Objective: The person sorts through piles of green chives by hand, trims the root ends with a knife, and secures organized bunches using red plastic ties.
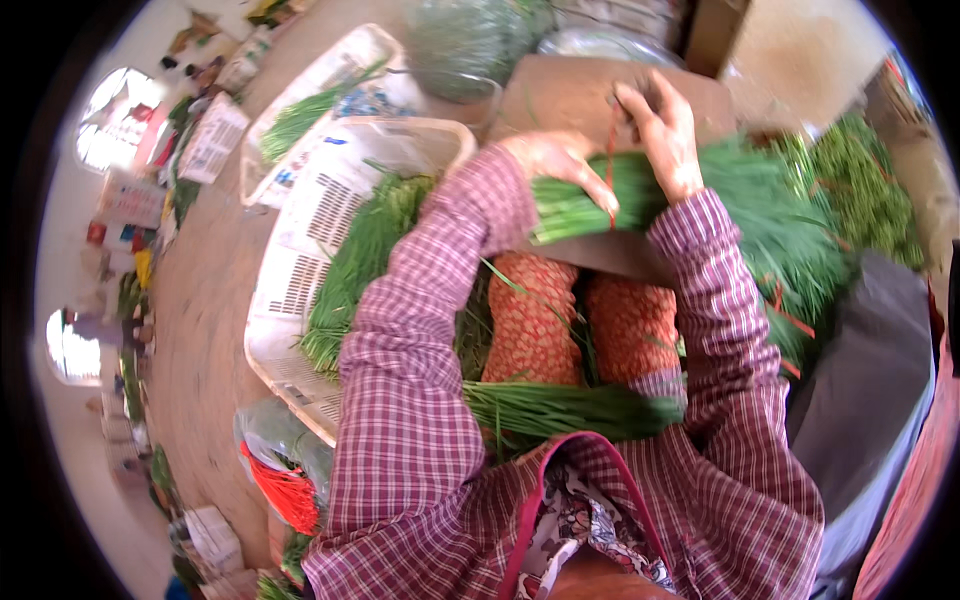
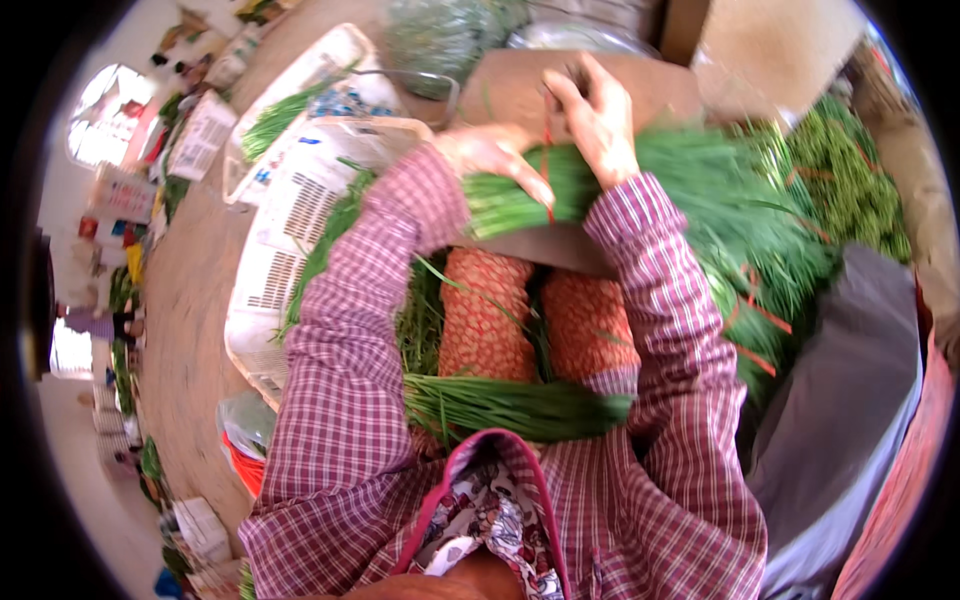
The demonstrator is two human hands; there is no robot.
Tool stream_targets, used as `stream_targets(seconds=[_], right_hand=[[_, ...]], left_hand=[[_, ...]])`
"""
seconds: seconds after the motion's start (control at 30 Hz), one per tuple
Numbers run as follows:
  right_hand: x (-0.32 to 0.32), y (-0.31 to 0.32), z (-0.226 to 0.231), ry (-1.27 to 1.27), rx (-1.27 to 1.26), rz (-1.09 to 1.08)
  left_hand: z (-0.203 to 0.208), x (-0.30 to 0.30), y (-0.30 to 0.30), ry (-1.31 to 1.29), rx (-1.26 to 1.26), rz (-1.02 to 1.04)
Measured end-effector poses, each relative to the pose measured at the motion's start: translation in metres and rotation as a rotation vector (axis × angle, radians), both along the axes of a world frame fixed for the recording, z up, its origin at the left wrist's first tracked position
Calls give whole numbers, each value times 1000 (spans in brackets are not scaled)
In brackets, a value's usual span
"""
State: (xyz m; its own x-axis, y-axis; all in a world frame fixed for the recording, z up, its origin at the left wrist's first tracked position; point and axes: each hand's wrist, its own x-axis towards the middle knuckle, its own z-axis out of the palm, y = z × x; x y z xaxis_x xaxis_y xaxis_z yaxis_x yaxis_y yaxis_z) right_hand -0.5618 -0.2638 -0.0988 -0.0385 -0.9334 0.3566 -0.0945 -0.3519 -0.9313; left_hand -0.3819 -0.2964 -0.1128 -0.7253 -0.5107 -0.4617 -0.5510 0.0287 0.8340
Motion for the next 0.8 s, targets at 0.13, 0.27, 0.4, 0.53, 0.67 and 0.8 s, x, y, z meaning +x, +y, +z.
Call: stream_targets(seconds=[0.13, 0.27, 0.4, 0.53, 0.67, 0.8], right_hand=[[-12, -24, -33, -80, 128, 94], [-5, -40, -41, -56, -98, 192], [3, -44, -40, -163, 17, 213], [0, -53, -45, -232, 138, 209], [-12, -71, -52, -338, 190, 99], [-15, -82, -58, -399, 251, 83]], left_hand=[[10, -20, 11, -180, -738, -120], [-7, -37, 27, -44, -943, 422], [-36, -45, 30, 196, -944, 821], [-46, -52, 30, 176, -1085, 943], [-42, -54, 42, 9, -1216, 831], [-54, -57, 48, -14, -1455, 787]])
